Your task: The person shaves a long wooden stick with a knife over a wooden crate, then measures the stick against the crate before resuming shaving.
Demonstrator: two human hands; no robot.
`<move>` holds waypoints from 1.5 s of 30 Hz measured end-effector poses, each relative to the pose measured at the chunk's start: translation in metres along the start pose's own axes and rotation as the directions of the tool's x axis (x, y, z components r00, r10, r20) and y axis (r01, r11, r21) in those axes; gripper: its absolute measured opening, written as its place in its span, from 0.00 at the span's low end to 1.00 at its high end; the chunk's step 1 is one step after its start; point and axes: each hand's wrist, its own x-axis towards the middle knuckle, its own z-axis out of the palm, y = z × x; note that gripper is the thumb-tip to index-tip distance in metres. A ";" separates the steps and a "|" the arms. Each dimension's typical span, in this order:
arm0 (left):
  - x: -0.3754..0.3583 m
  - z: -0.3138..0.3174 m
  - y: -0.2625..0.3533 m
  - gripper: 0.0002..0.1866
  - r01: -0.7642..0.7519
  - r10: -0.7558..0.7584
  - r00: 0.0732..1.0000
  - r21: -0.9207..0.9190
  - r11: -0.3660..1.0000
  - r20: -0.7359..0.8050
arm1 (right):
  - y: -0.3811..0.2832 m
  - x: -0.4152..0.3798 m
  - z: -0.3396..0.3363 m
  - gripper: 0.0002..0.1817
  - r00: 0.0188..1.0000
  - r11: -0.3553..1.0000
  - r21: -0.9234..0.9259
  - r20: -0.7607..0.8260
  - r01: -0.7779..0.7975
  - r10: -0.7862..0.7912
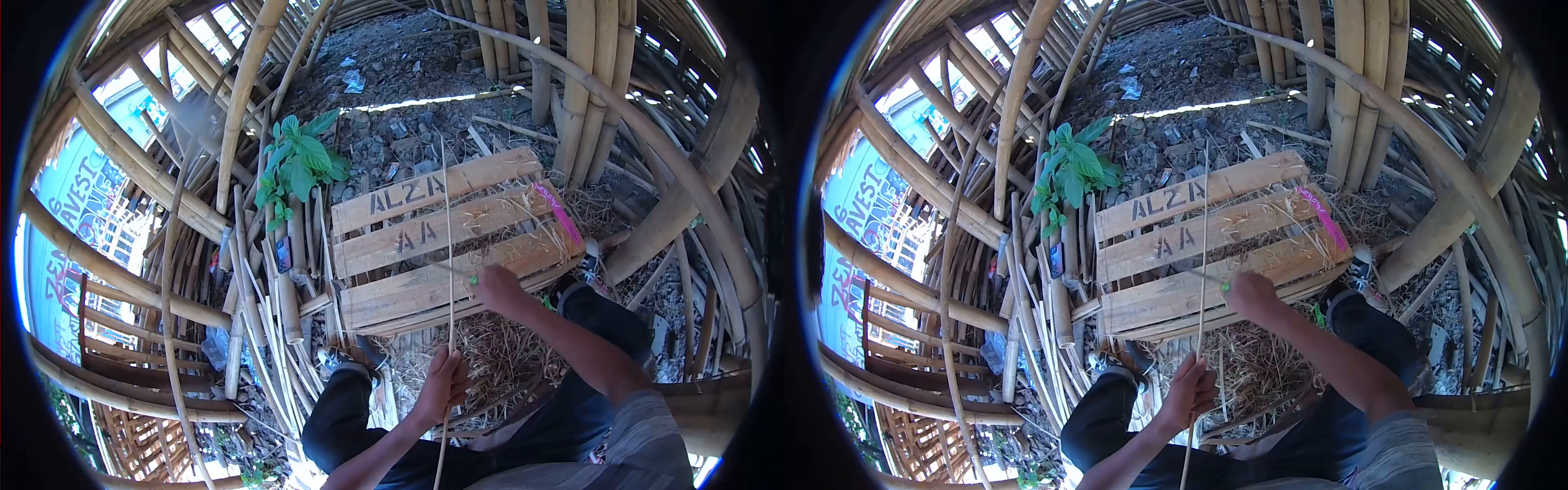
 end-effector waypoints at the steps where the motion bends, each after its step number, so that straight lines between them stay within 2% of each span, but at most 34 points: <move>1: -0.002 0.002 0.000 0.11 0.013 -0.014 1.000 0.015 1.000 0.025 | 0.009 0.008 -0.008 0.15 1.000 1.000 0.002 -0.009 -0.003 0.003; 3: -0.004 0.006 0.001 0.11 0.022 -0.023 0.999 0.025 0.999 0.030 | 0.016 0.017 -0.023 0.15 0.991 0.994 0.034 -0.088 -0.099 0.102; 4: -0.005 0.007 0.002 0.11 0.032 -0.032 0.999 0.022 0.999 0.030 | 0.011 0.014 -0.025 0.15 0.990 0.995 0.032 -0.094 -0.099 0.102; 6: 0.001 0.002 0.004 0.11 0.024 -0.025 0.999 0.021 0.999 0.032 | -0.008 -0.005 -0.025 0.15 0.990 0.993 0.115 0.136 0.016 -0.032; 8: 0.009 -0.008 0.006 0.11 -0.017 0.017 0.999 0.016 1.000 0.033 | -0.028 -0.028 -0.016 0.15 0.942 0.969 0.057 0.224 0.242 -0.249; 9: 0.009 -0.010 0.009 0.11 -0.032 0.031 0.999 0.022 0.999 0.012 | -0.030 -0.037 -0.006 0.15 0.940 0.967 0.055 0.228 0.248 -0.254; 11: 0.011 -0.017 0.008 0.11 -0.022 0.022 1.000 0.007 1.000 0.001 | -0.032 -0.048 0.012 0.17 0.872 0.908 0.142 0.256 0.394 -0.418; 12: 0.011 -0.019 0.007 0.11 -0.010 0.010 1.000 -0.002 1.000 -0.003 | -0.034 -0.049 0.011 0.17 0.869 0.907 0.145 0.261 0.396 -0.421; 14: 0.008 -0.019 -0.001 0.11 -0.006 0.007 1.000 0.026 1.000 -0.028 | -0.037 -0.046 0.003 0.15 0.892 0.931 -0.028 0.298 0.365 -0.340; 15: 0.006 -0.017 -0.006 0.10 -0.001 0.004 0.999 0.055 0.998 -0.048 | -0.031 -0.037 0.000 0.15 0.892 0.931 -0.030 0.298 0.363 -0.339; 17: 0.002 -0.014 -0.020 0.10 0.012 -0.010 0.999 0.070 0.997 -0.037 | -0.009 -0.014 -0.007 0.15 0.990 0.997 -0.020 0.126 0.074 -0.071; 18: 0.001 -0.013 -0.023 0.10 0.022 -0.020 0.999 0.086 0.996 -0.027 | -0.002 -0.006 -0.011 0.15 0.991 0.998 -0.019 0.119 0.065 -0.062; 20: 0.001 -0.011 -0.019 0.10 0.018 -0.016 1.000 0.109 0.994 -0.024 | 0.008 0.003 -0.015 0.15 0.994 0.984 -0.138 0.005 0.111 -0.111; 21: 0.001 -0.012 -0.013 0.10 0.023 -0.020 1.000 0.118 0.993 -0.023 | 0.005 -0.001 -0.013 0.15 0.994 0.985 -0.136 0.005 0.108 -0.109; 23: 0.002 -0.016 -0.007 0.10 0.024 -0.021 0.999 0.124 0.992 -0.026 | -0.013 -0.018 -0.004 0.15 0.969 0.984 0.001 0.172 0.179 -0.177; 24: 0.006 -0.020 -0.005 0.10 0.015 -0.009 0.999 0.140 0.990 -0.041 | -0.021 -0.027 0.002 0.15 0.968 0.983 0.002 0.173 0.182 -0.180; 26: 0.007 -0.021 -0.009 0.10 0.005 0.004 0.998 0.151 0.989 -0.059 | -0.034 -0.044 0.008 0.16 0.890 0.920 0.012 0.247 0.392 -0.383; 27: 0.004 -0.019 -0.017 0.10 -0.026 0.042 0.997 0.214 0.977 -0.071 | -0.035 -0.043 0.001 0.16 0.868 0.893 -0.056 0.270 0.446 -0.416; 28: 0.000 -0.017 -0.025 0.10 -0.052 0.076 0.994 0.276 0.960 -0.079 | -0.029 -0.033 -0.003 0.16 0.869 0.895 -0.054 0.274 0.442 -0.412; 29: -0.005 -0.014 -0.032 0.10 -0.014 0.039 0.995 0.261 0.965 -0.091 | -0.018 -0.017 -0.007 0.15 0.950 0.970 -0.045 0.218 0.240 -0.225; 30: -0.006 -0.012 -0.039 0.10 -0.011 0.034 0.996 0.261 0.965 -0.086 | -0.008 -0.007 -0.009 0.14 0.987 0.999 -0.024 0.158 0.028 -0.024; 31: -0.007 -0.011 -0.044 0.09 -0.027 0.048 0.996 0.251 0.968 -0.076 | -0.001 -0.004 -0.008 0.14 0.988 1.000 -0.024 0.153 0.021 -0.017; 33: -0.010 -0.009 -0.039 0.08 -0.058 0.072 0.996 0.239 0.969 -0.053 | 0.005 0.001 -0.011 0.14 0.998 0.996 -0.062 -0.001 0.070 -0.070; 34: -0.010 -0.011 -0.036 0.08 -0.057 0.072 0.996 0.240 0.969 -0.053 | 0.001 -0.004 -0.011 0.14 0.998 0.996 -0.061 -0.002 0.070 -0.070; 36: -0.006 -0.018 -0.032 0.09 -0.006 0.012 0.998 0.089 0.996 -0.064 | -0.016 -0.024 -0.004 0.13 0.972 0.987 -0.043 0.186 0.152 -0.142; 37: -0.005 -0.020 -0.026 0.09 0.005 0.001 0.996 0.071 0.997 -0.093 | -0.023 -0.035 0.002 0.13 0.971 0.987 -0.041 0.189 0.156 -0.145; 39: -0.010 -0.019 -0.029 0.09 0.011 -0.005 0.993 0.052 0.999 -0.117 | -0.033 -0.053 0.013 0.14 0.917 0.932 0.019 0.174 0.361 -0.359; 40: -0.012 -0.018 -0.032 0.10 0.018 -0.012 0.991 0.041 0.999 -0.134 | -0.031 -0.047 0.012 0.14 0.916 0.932 0.022 0.178 0.361 -0.359; 41: -0.013 -0.021 -0.044 0.10 -0.015 0.035 0.990 0.141 0.990 -0.135 | -0.025 -0.036 0.005 0.14 0.957 0.972 -0.002 0.178 0.234 -0.230; 42: -0.016 -0.020 -0.055 0.09 0.027 -0.002 0.988 0.156 0.987 -0.156 | -0.016 -0.023 -0.003 0.14 0.980 0.994 -0.031 0.172 0.102 -0.096; 44: -0.023 -0.015 -0.074 0.09 0.004 0.026 0.993 0.261 0.965 -0.112 | 0.018 0.007 -0.012 0.14 0.999 0.993 -0.112 -0.022 -0.029 0.026; 45: -0.022 -0.014 -0.074 0.09 0.002 0.028 0.994 0.266 0.964 -0.107 | 0.023 0.010 -0.022 0.14 0.999 0.993 -0.112 -0.028 -0.032 0.029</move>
